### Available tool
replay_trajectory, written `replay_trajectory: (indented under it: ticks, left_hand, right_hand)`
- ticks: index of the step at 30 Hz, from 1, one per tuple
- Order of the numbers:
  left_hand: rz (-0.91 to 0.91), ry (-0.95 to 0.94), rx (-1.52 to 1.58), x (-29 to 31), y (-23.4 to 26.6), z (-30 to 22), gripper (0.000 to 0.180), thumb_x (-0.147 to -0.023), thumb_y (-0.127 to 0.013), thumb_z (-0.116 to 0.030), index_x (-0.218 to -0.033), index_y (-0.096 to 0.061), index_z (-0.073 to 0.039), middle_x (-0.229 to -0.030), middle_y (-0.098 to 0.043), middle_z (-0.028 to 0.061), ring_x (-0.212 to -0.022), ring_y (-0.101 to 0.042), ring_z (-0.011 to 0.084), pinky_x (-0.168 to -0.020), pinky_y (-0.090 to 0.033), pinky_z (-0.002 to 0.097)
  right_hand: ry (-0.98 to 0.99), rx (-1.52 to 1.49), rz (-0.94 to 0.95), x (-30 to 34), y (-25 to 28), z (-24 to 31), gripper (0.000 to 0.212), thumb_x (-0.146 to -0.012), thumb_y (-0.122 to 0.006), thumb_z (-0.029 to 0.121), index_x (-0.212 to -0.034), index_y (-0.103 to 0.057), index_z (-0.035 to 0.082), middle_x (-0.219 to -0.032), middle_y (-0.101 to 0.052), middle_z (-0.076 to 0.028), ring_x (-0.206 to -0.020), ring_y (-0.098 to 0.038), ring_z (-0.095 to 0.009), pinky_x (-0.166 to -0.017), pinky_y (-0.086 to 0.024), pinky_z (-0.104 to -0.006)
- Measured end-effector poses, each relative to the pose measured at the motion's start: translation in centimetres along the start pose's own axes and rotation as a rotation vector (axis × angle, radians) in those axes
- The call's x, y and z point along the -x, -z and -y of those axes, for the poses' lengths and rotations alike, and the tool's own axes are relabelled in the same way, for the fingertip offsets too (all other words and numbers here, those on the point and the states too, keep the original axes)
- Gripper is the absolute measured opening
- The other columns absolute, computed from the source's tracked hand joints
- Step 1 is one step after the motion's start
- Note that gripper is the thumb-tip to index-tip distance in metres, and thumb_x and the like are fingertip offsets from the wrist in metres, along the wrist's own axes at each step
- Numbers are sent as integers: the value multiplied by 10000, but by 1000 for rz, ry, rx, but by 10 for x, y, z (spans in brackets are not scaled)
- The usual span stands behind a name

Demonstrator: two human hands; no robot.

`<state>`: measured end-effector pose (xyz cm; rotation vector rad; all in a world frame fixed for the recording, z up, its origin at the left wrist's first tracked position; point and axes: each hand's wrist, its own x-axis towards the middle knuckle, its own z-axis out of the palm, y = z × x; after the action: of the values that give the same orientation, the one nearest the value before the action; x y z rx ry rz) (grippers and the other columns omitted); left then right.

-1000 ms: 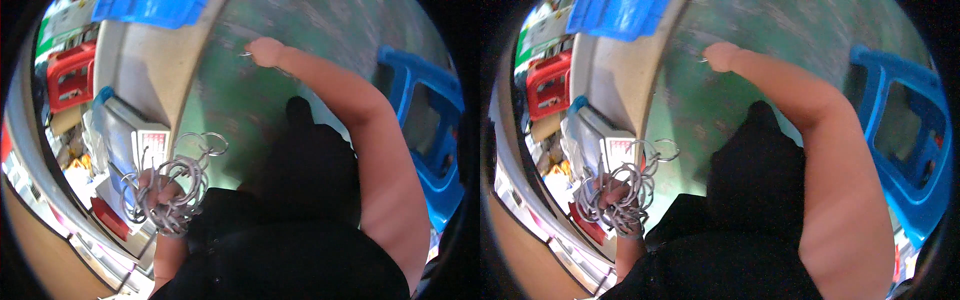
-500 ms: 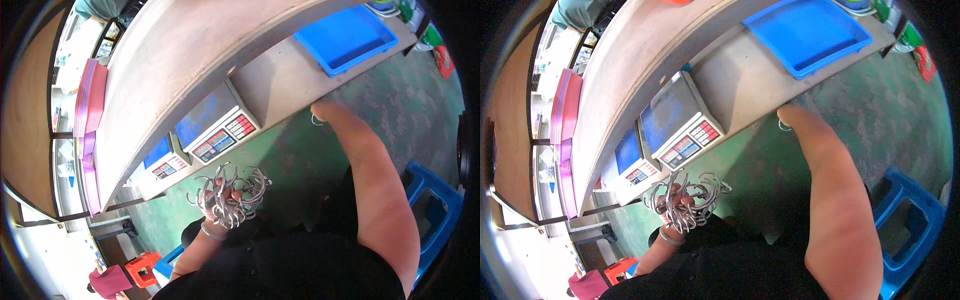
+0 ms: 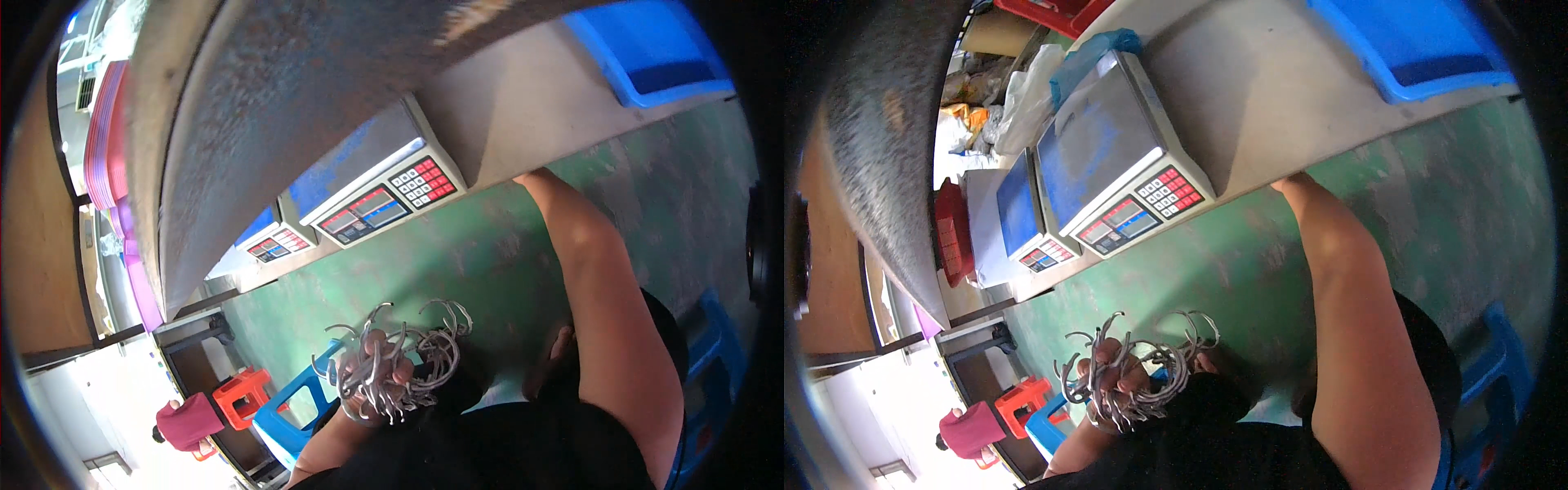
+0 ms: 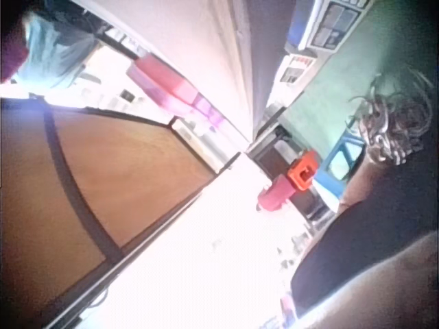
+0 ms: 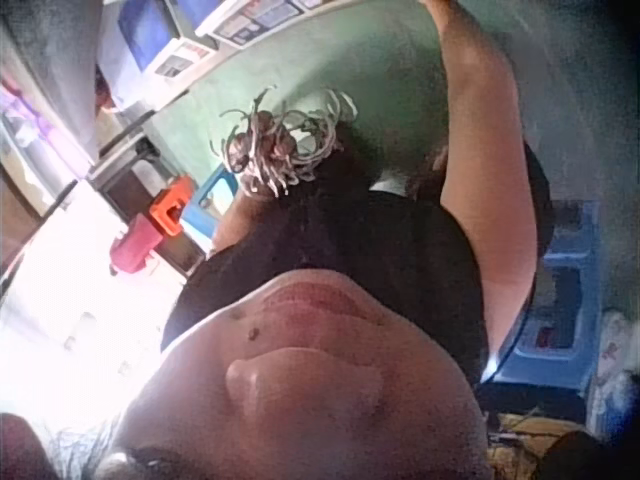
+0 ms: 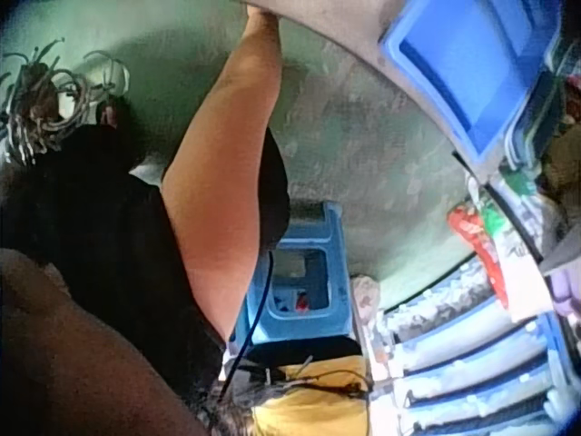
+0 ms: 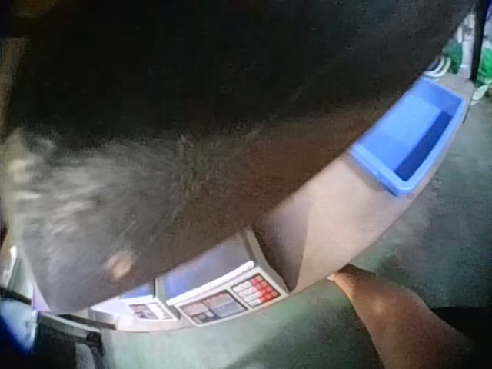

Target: The person uses a tool to secure a fastener on a metal hoop, picks up silver screws by hand to place them in a bin, and gathers metal rings from a workbench before walking to a storage area to handle bags of components in a crate.

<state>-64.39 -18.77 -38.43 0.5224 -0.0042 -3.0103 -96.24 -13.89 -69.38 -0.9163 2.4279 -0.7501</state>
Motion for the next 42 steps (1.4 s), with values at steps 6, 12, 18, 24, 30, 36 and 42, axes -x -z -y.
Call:
replay_trajectory:
  ticks: [6, 12, 18, 24, 30, 36, 42]
  left_hand:
    - [2, -1, 59, 9, -1, -1, 312, -780, -561, -145, -1061, -450, -65, -1011, -479, 261, -777, -565, 325, -514, -527, 296]
    - [-61, -82, 2, 15, -6, 6, 352, -749, -593, -207, -1046, -463, -68, -980, -498, 264, -838, -542, 359, -544, -532, 311]
    - [-65, -98, -11, 20, -6, 7, 365, -724, -591, -227, -1029, -462, -72, -943, -511, 252, -860, -526, 368, -574, -518, 328]
    - [-86, -113, -26, 22, -12, 8, 378, -699, -590, -247, -1012, -461, -77, -905, -523, 241, -881, -510, 377, -603, -504, 345]
    - [-155, -133, -55, 13, -19, 9, 302, -700, -612, -214, -943, -517, -60, -892, -532, 249, -863, -530, 369, -611, -512, 345]
    - [-171, -78, -72, -1, -32, 13, 263, -715, -605, -161, -947, -530, -63, -868, -568, 229, -859, -536, 363, -597, -528, 354]
    - [-194, -113, -113, 1, -30, 13, 274, -721, -633, -190, -947, -553, -58, -820, -595, 149, -876, -547, 263, -643, -499, 340]
  right_hand:
    - [-70, -18, -27, -5, -10, 1, 398, -873, -364, 290, -1204, -434, 80, -1307, -369, -127, -1195, -338, -293, -983, -282, -370]
    - [-115, -64, -50, -14, -6, 0, 399, -875, -360, 288, -1207, -430, 80, -1308, -366, -126, -1200, -331, -291, -986, -279, -369]
    - [-129, -84, -77, -27, 1, 0, 399, -877, -355, 286, -1211, -427, 79, -1309, -364, -125, -1205, -324, -288, -990, -275, -369]
    - [-162, -124, -88, -25, -1, 1, 400, -879, -351, 284, -1214, -423, 79, -1310, -361, -124, -1209, -317, -286, -993, -271, -369]
    - [-180, -183, -100, -6, -15, 9, 401, -881, -347, 282, -1218, -420, 79, -1311, -359, -123, -1214, -309, -284, -996, -268, -369]
    - [-205, -300, -91, 27, -22, 14, 402, -883, -342, 280, -1222, -417, 78, -1313, -357, -122, -1219, -302, -282, -999, -264, -369]
    - [274, 250, -64, 53, -23, -6, 380, -795, -439, 169, -1158, -480, 65, -1286, -381, -122, -1194, -328, -305, -984, -263, -448]
